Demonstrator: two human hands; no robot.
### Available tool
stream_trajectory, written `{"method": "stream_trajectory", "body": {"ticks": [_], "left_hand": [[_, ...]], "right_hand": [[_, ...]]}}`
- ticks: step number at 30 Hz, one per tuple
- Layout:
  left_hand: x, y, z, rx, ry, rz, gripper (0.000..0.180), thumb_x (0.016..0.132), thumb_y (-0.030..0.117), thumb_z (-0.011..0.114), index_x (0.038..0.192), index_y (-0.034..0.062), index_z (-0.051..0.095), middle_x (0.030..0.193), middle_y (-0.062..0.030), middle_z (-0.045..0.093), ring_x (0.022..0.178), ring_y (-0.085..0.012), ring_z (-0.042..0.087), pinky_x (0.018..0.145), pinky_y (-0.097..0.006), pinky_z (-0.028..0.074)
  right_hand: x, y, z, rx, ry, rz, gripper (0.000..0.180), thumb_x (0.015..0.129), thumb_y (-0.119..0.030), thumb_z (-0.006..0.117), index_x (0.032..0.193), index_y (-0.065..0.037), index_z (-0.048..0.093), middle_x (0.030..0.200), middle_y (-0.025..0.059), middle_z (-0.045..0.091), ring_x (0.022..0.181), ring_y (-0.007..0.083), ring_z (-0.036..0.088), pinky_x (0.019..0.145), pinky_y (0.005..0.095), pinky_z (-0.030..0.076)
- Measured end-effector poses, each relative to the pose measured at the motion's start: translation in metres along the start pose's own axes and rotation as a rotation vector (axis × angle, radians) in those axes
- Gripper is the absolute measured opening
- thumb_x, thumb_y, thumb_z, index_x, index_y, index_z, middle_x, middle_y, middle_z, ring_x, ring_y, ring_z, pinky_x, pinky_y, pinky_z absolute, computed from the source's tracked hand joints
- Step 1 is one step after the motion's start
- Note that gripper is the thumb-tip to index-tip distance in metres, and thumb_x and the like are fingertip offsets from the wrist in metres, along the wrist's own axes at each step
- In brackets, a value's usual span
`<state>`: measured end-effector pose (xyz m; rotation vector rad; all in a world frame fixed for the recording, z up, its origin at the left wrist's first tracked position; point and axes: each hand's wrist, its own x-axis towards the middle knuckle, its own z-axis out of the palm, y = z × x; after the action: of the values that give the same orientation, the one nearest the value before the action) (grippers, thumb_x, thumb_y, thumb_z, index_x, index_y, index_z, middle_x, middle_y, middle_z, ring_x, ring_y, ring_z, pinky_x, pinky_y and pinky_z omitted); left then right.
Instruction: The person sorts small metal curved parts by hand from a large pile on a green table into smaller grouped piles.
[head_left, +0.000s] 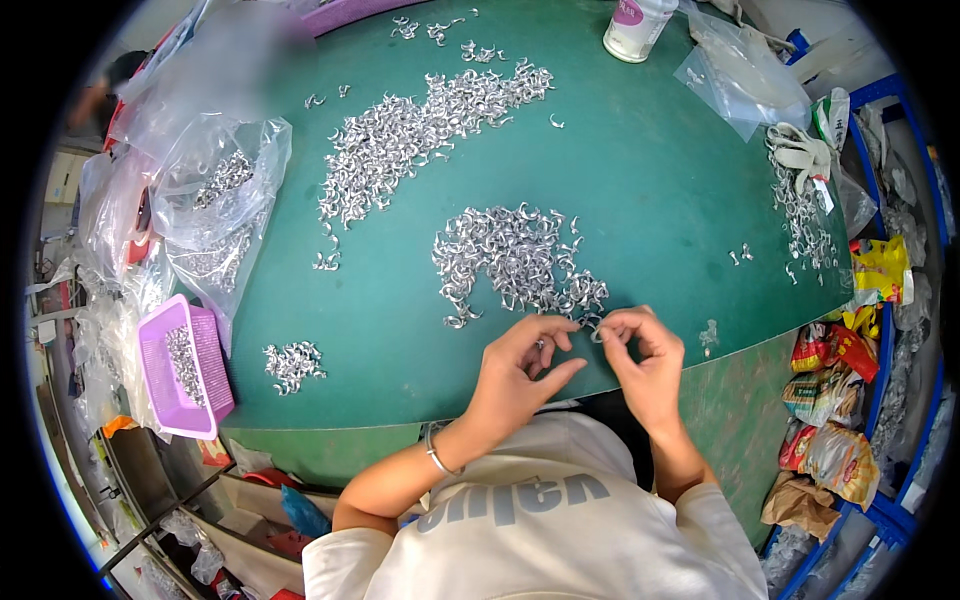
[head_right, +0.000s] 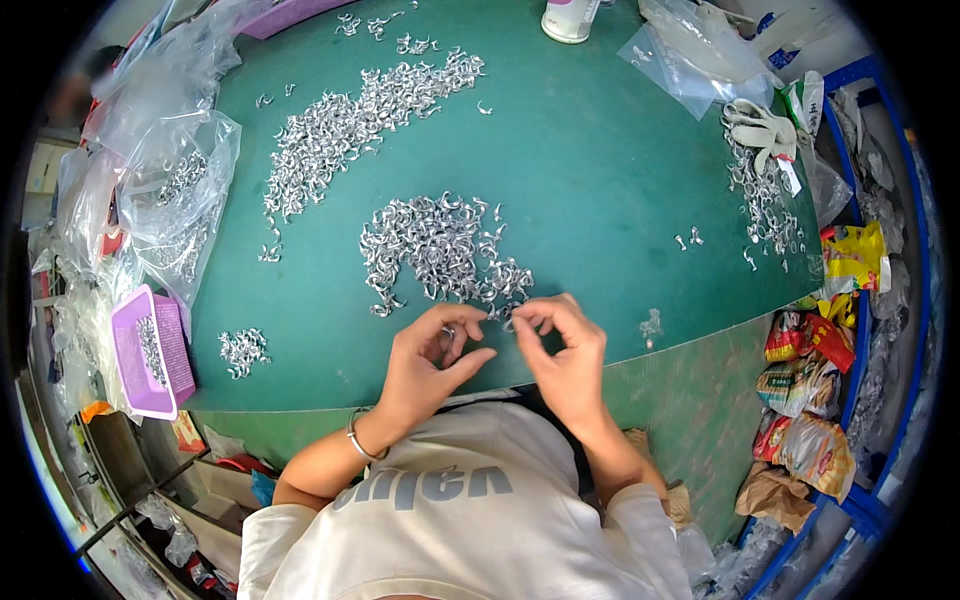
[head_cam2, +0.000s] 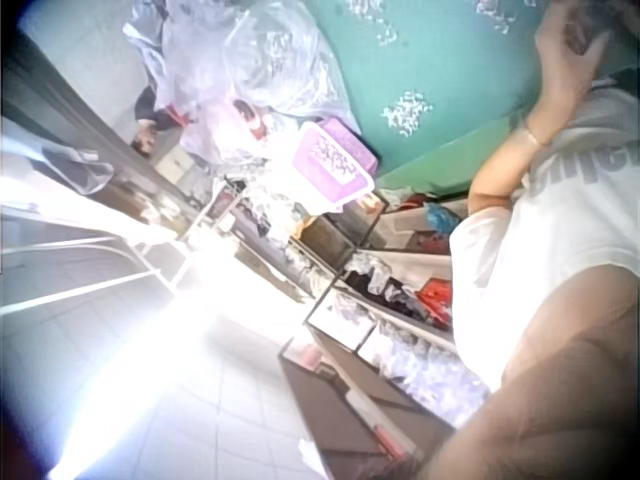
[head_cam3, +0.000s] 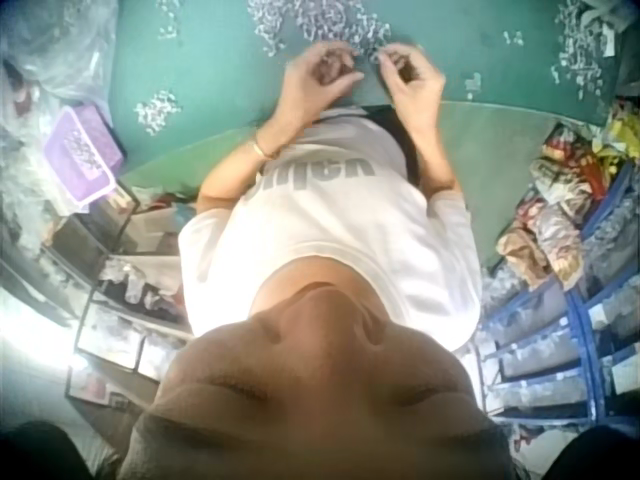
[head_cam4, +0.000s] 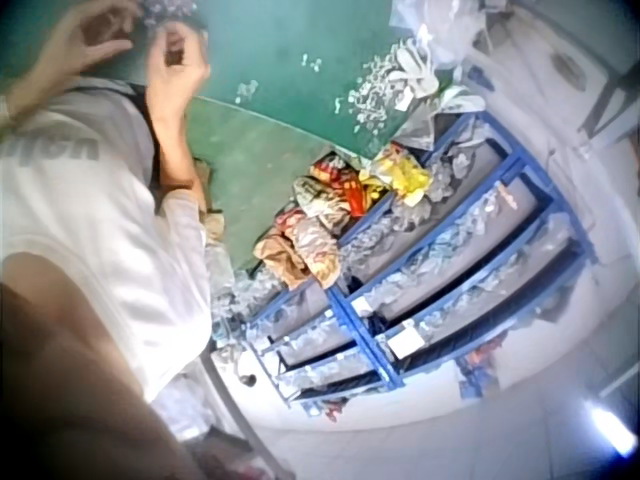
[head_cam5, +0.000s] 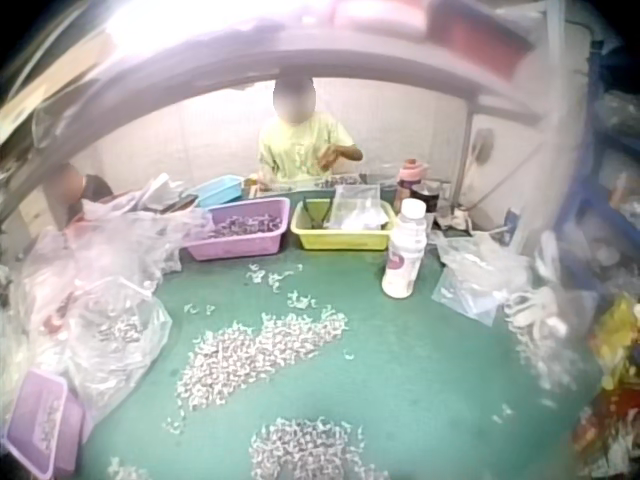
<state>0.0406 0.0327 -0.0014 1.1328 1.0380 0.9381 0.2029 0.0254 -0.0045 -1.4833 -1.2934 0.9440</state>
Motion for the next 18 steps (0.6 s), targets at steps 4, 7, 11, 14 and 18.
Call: {"method": "stream_trajectory", "body": {"ticks": [4, 7, 11, 14, 18], "left_hand": [[0.003, 0.005, 0.004, 0.305, 0.052, 0.286, 0.022, 0.069, -0.004, 0.070, 0.088, 0.0039, 0.063, 0.082, -0.0013, 0.058, 0.056, -0.0049, 0.041, 0.047, -0.019, 0.033], [-0.001, 0.007, 0.003, 0.296, 0.086, 0.293, 0.016, 0.070, -0.005, 0.069, 0.084, 0.0016, 0.064, 0.082, -0.0030, 0.060, 0.056, -0.0049, 0.042, 0.047, -0.019, 0.034], [-0.006, 0.008, -0.001, 0.026, 0.064, 0.089, 0.012, 0.071, -0.006, 0.068, 0.082, -0.0020, 0.065, 0.081, -0.0059, 0.061, 0.058, -0.0051, 0.045, 0.047, -0.019, 0.034], [-0.009, 0.009, -0.002, -0.070, 0.055, 0.080, 0.012, 0.071, -0.006, 0.068, 0.082, -0.0033, 0.065, 0.080, -0.0072, 0.062, 0.060, -0.0059, 0.048, 0.048, -0.019, 0.034], [-0.010, 0.015, -0.007, -0.016, 0.012, 0.146, 0.011, 0.071, -0.006, 0.068, 0.081, -0.0036, 0.065, 0.079, -0.0080, 0.062, 0.060, -0.0065, 0.049, 0.049, -0.018, 0.035]], "right_hand": [[-0.004, -0.012, 0.006, 0.024, -0.073, -0.050, 0.014, 0.069, 0.009, 0.063, 0.081, 0.001, 0.063, 0.074, 0.0065, 0.061, 0.065, 0.0133, 0.051, 0.057, 0.0241, 0.040], [-0.006, -0.017, 0.001, 0.233, -0.149, 0.057, 0.018, 0.072, 0.011, 0.063, 0.088, 0.002, 0.064, 0.082, 0.0069, 0.062, 0.067, 0.0118, 0.052, 0.061, 0.0232, 0.041], [-0.007, -0.021, -0.004, 0.353, -0.249, 0.082, 0.019, 0.076, 0.011, 0.061, 0.094, 0.003, 0.063, 0.090, 0.0075, 0.061, 0.073, 0.0104, 0.054, 0.067, 0.0226, 0.043], [-0.012, -0.023, -0.002, 0.556, -0.265, 0.246, 0.018, 0.079, 0.009, 0.059, 0.096, 0.005, 0.061, 0.091, 0.0078, 0.061, 0.081, 0.0105, 0.056, 0.072, 0.0231, 0.045], [-0.015, -0.024, -0.002, 0.709, -0.303, 0.346, 0.016, 0.082, 0.007, 0.058, 0.098, 0.006, 0.059, 0.093, 0.0085, 0.061, 0.087, 0.0117, 0.057, 0.076, 0.0242, 0.046]]}}
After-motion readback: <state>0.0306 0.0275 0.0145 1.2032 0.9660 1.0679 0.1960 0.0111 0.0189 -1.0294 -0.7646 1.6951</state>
